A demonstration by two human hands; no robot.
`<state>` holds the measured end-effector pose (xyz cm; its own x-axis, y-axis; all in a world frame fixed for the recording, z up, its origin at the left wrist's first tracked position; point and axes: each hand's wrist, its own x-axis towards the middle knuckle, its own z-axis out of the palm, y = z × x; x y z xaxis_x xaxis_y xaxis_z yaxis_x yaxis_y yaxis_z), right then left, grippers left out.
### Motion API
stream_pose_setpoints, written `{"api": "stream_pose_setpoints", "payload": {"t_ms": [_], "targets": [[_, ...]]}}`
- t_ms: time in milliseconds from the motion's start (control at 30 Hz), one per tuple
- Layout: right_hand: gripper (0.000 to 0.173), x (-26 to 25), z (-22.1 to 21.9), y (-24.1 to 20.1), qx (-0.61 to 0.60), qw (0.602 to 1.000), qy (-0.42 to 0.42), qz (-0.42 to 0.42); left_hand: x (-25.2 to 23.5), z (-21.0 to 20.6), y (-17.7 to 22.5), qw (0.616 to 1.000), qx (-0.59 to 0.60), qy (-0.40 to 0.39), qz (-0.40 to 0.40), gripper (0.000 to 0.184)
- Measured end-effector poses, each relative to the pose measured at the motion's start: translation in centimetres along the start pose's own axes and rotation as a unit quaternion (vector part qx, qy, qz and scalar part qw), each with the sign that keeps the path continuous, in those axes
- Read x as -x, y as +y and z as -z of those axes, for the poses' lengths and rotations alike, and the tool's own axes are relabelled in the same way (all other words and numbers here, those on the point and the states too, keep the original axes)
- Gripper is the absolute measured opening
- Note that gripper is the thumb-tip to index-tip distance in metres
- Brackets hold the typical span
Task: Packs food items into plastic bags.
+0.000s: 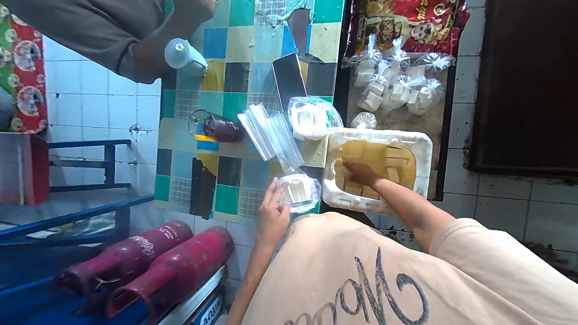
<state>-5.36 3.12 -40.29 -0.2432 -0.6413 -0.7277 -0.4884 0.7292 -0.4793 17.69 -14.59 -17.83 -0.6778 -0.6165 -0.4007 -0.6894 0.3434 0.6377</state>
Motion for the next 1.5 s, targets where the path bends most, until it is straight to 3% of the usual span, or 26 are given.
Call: {"api": "stream_pose_setpoints", "payload": {"t_ms": [133,267,400,500,567,667,733,800,900,967,1067,1200,1300,1400,1500], "targets": [[0.051,0.4,0.5,0.5,-0.036,0.998,0.032,-0.035,-0.1,0.3,0.1,1.000,-0.015,-0.004,0.001,0.033],[0.045,3.0,3.3,1.6,-0.217,0.971,0.068,-0.073,-0.4,1.2,0.3,0.999,-0.005,-0.039,0.003,0.041],[0.034,9.6,6.4,-2.3,-0.535,0.841,0.077,-0.044,-0.9,1.8,0.2,0.996,0.043,-0.072,0.002,0.049],[0.027,13.4,7.4,-8.5,-0.625,0.776,0.075,0.048,-1.2,2.3,0.1,0.992,0.083,-0.098,-0.007,0.048],[0.026,14.7,6.6,-13.4,-0.627,0.763,0.108,0.111,-1.2,2.9,0.4,0.989,0.081,-0.123,-0.010,0.050],[0.029,14.2,3.2,-18.5,-0.501,0.814,0.206,0.207,-1.1,3.3,0.4,0.987,0.060,-0.145,-0.032,0.058],[0.034,12.9,1.2,-20.1,-0.352,0.859,0.304,0.214,-1.1,3.2,0.0,0.987,0.046,-0.140,-0.058,0.054],[0.035,12.6,0.2,-21.2,-0.248,0.885,0.338,0.202,-1.0,3.0,-0.6,0.988,0.056,-0.118,-0.085,0.054],[0.027,13.3,0.1,-22.7,-0.208,0.920,0.299,0.143,-0.5,3.4,-0.5,0.987,0.061,-0.110,-0.101,0.056],[0.027,13.6,0.5,-23.7,-0.242,0.917,0.304,0.089,-0.6,3.7,-0.4,0.985,0.059,-0.120,-0.111,0.053],[0.036,11.8,2.1,-25.2,-0.336,0.907,0.254,-0.031,-1.5,3.7,-0.4,0.979,0.054,-0.141,-0.135,0.049],[0.054,10.9,1.4,-26.7,-0.418,0.886,0.197,-0.048,-1.9,4.8,0.8,0.974,0.055,-0.167,-0.142,0.046],[0.062,12.1,2.3,-27.5,-0.362,0.914,0.161,-0.090,-1.8,5.2,0.9,0.973,0.061,-0.179,-0.133,0.045],[0.041,11.7,2.6,-26.6,-0.261,0.949,0.168,-0.056,-1.9,5.0,0.5,0.974,0.088,-0.169,-0.126,0.042],[0.031,12.6,3.7,-26.3,-0.129,0.981,0.143,-0.035,-0.7,4.6,-0.2,0.978,0.113,-0.120,-0.132,0.043]]}}
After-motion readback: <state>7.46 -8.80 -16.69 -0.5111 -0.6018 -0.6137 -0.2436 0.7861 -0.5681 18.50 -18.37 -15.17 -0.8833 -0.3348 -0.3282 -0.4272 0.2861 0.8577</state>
